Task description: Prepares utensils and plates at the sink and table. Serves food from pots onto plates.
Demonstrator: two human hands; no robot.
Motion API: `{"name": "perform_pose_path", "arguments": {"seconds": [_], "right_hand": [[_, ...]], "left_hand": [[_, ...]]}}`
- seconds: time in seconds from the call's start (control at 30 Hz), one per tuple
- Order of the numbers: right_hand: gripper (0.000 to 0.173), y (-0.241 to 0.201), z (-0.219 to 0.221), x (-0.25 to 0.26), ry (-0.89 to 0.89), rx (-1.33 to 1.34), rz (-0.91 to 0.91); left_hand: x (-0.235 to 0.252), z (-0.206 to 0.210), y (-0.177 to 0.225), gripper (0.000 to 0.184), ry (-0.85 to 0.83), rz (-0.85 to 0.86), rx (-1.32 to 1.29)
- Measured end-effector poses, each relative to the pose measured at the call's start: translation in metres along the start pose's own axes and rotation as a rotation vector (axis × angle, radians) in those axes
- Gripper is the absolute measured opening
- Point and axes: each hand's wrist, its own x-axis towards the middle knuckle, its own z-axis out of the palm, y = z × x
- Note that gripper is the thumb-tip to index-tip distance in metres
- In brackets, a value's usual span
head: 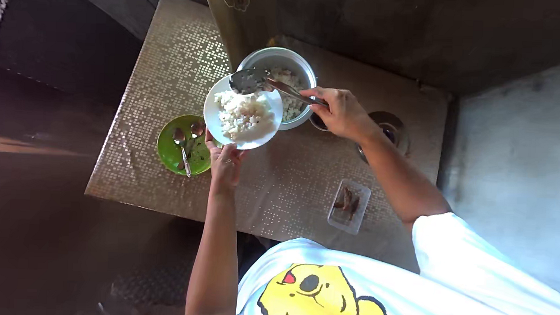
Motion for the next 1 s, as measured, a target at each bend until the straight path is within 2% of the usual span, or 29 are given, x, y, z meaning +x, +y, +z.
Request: {"name": "perform_pose_path", "arguments": {"seconds": [0.07,0.23,0.37,0.47,0.6,0.7,0.77,0.8,0.87,0.93,1.0], "right_hand": [[0.035,0.001,0.004,-0.003,0.077,0.027,-0.04],[0.034,-0.002,0.013,-0.007,0.082,0.06,-0.037],[0.038,0.017,0.009,0.011,0.056,0.136,0.191],[0.042,0.046,0.03,0.036,0.14,-0.001,0.337],[0.054,0.073,0.08,0.056,0.149,-0.235,0.394],[0.051,0.057,0.095,0.049,0.223,-0.26,0.332],[0.045,0.016,0.111,0.049,0.302,-0.219,0.213],[0.045,-0.009,0.128,0.047,0.261,-0.156,0.14],[0.048,-0.055,0.179,0.041,0.013,0.047,0.092],[0.058,-0.085,0.238,0.047,-0.298,0.306,0.26],[0.058,-0.098,0.293,0.065,-0.411,0.594,0.522]], "left_hand": [[0.0,0.007,0.003,0.072,-0.012,-0.007,-0.012],[-0.001,0.008,0.005,0.074,-0.001,-0.016,-0.04],[-0.01,-0.009,0.007,0.073,0.048,-0.039,-0.016],[-0.029,-0.034,0.004,0.072,0.063,-0.064,0.022],[-0.07,-0.082,0.006,0.077,0.099,-0.089,-0.021],[-0.104,-0.123,0.018,0.079,0.15,-0.088,-0.06],[-0.126,-0.149,0.029,0.079,0.218,-0.08,-0.077],[-0.138,-0.161,0.033,0.078,0.261,-0.081,-0.098],[-0.159,-0.186,0.036,0.077,0.329,-0.073,-0.137],[-0.169,-0.21,0.038,0.078,0.37,-0.046,-0.169],[-0.172,-0.231,0.042,0.078,0.416,-0.023,-0.202]]}}
